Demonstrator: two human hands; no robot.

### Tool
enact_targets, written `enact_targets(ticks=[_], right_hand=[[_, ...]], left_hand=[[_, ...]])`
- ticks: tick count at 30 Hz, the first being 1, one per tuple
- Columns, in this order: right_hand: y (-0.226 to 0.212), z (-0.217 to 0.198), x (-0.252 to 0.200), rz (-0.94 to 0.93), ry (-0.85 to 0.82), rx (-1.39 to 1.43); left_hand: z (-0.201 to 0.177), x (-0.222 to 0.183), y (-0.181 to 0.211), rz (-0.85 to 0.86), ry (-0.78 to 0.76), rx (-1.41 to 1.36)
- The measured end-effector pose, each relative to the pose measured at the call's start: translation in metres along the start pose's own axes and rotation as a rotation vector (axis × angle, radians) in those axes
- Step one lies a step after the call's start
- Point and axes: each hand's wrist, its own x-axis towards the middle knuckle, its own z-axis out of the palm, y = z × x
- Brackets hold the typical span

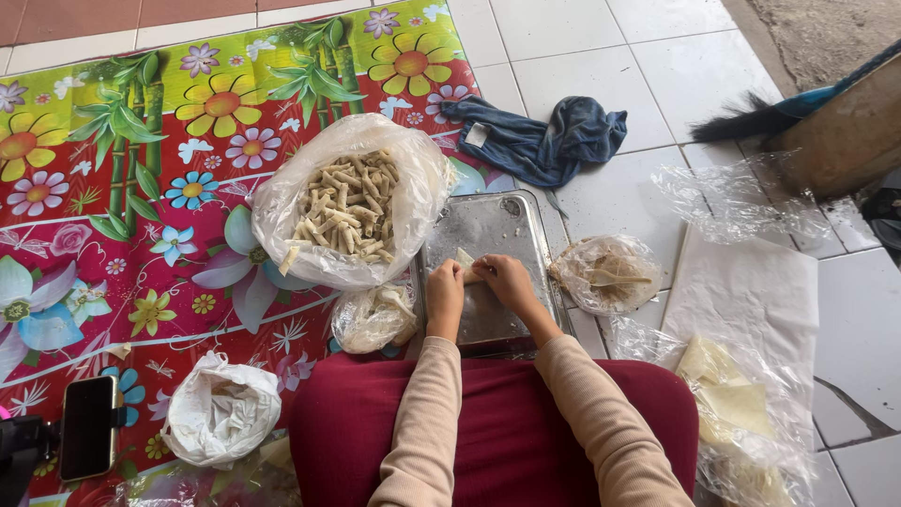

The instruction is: The person places pastry sheets onto a metal tray and puts filling from a plastic bag onto each sheet by hand.

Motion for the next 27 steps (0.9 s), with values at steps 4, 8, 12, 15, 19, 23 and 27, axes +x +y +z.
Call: enact_targets(ticks=[4, 8, 12, 15, 19, 23, 27], right_hand=[[-0.023, -0.001, -0.009, -0.195, 0.194, -0.12], [-0.023, -0.019, -0.008, -0.42, 0.126, -0.152], [-0.014, -0.025, -0.006, -0.574, 0.097, -0.198], [-0.015, -0.014, -0.005, -0.484, 0.144, -0.305], [-0.022, -0.007, -0.006, -0.428, 0.293, -0.342], [-0.029, -0.003, -0.004, -0.352, 0.307, -0.259], [-0.023, -0.008, -0.002, -0.519, 0.214, -0.377]], left_hand=[[-0.034, -0.013, 0.039, 0.157, 0.154, -0.04], [-0.037, -0.015, 0.048, 0.194, 0.113, 0.038], [-0.037, -0.016, 0.042, 0.264, 0.123, 0.04], [-0.041, -0.018, 0.042, 0.258, 0.084, 0.032], [-0.047, -0.02, 0.049, 0.218, 0.105, 0.045], [-0.046, -0.022, 0.062, 0.236, 0.186, 0.149], [-0.047, -0.026, 0.068, 0.249, 0.26, 0.283]])
